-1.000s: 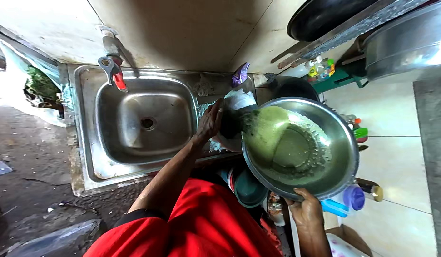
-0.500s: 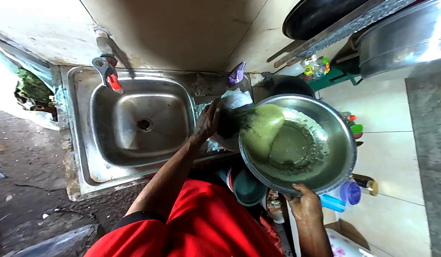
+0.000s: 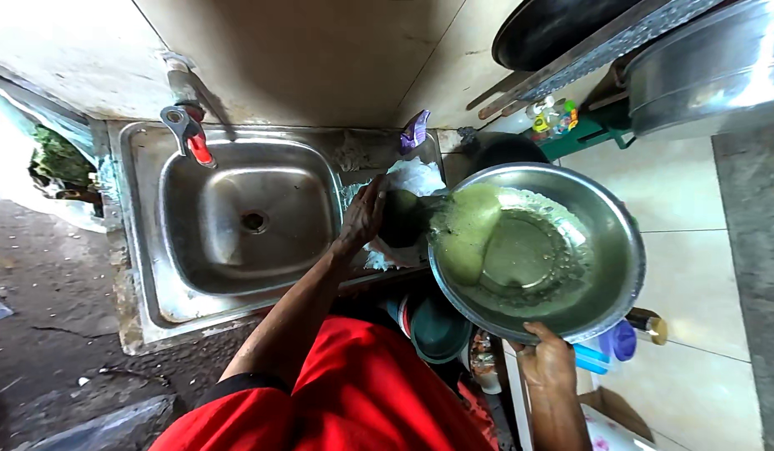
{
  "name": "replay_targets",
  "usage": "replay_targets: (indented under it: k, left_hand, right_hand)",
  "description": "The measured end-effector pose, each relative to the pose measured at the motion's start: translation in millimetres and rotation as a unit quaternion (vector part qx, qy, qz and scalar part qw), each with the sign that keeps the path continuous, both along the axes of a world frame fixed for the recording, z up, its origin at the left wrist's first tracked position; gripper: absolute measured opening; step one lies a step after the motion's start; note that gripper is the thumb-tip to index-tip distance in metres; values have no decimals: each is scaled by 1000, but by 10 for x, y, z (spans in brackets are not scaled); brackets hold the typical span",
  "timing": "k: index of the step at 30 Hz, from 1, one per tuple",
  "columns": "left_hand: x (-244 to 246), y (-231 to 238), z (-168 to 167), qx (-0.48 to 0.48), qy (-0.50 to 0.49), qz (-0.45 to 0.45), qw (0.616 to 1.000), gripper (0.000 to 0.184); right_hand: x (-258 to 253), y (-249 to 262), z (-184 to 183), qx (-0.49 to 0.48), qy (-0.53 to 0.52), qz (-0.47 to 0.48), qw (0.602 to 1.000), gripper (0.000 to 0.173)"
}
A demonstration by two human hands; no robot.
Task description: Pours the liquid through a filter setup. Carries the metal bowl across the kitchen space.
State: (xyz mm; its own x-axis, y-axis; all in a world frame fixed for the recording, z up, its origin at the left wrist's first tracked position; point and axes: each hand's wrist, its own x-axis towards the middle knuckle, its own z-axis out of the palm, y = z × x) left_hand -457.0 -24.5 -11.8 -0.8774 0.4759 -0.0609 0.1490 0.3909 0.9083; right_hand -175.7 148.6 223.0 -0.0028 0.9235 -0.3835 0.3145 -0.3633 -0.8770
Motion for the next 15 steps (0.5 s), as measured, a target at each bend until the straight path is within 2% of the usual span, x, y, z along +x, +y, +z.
replay_targets:
  k: [15]
  left_hand:
    - [12, -20, 28, -6, -3, 6, 1000, 52]
  right_hand:
    - [-185, -38, -14, 27, -8, 28, 999, 35]
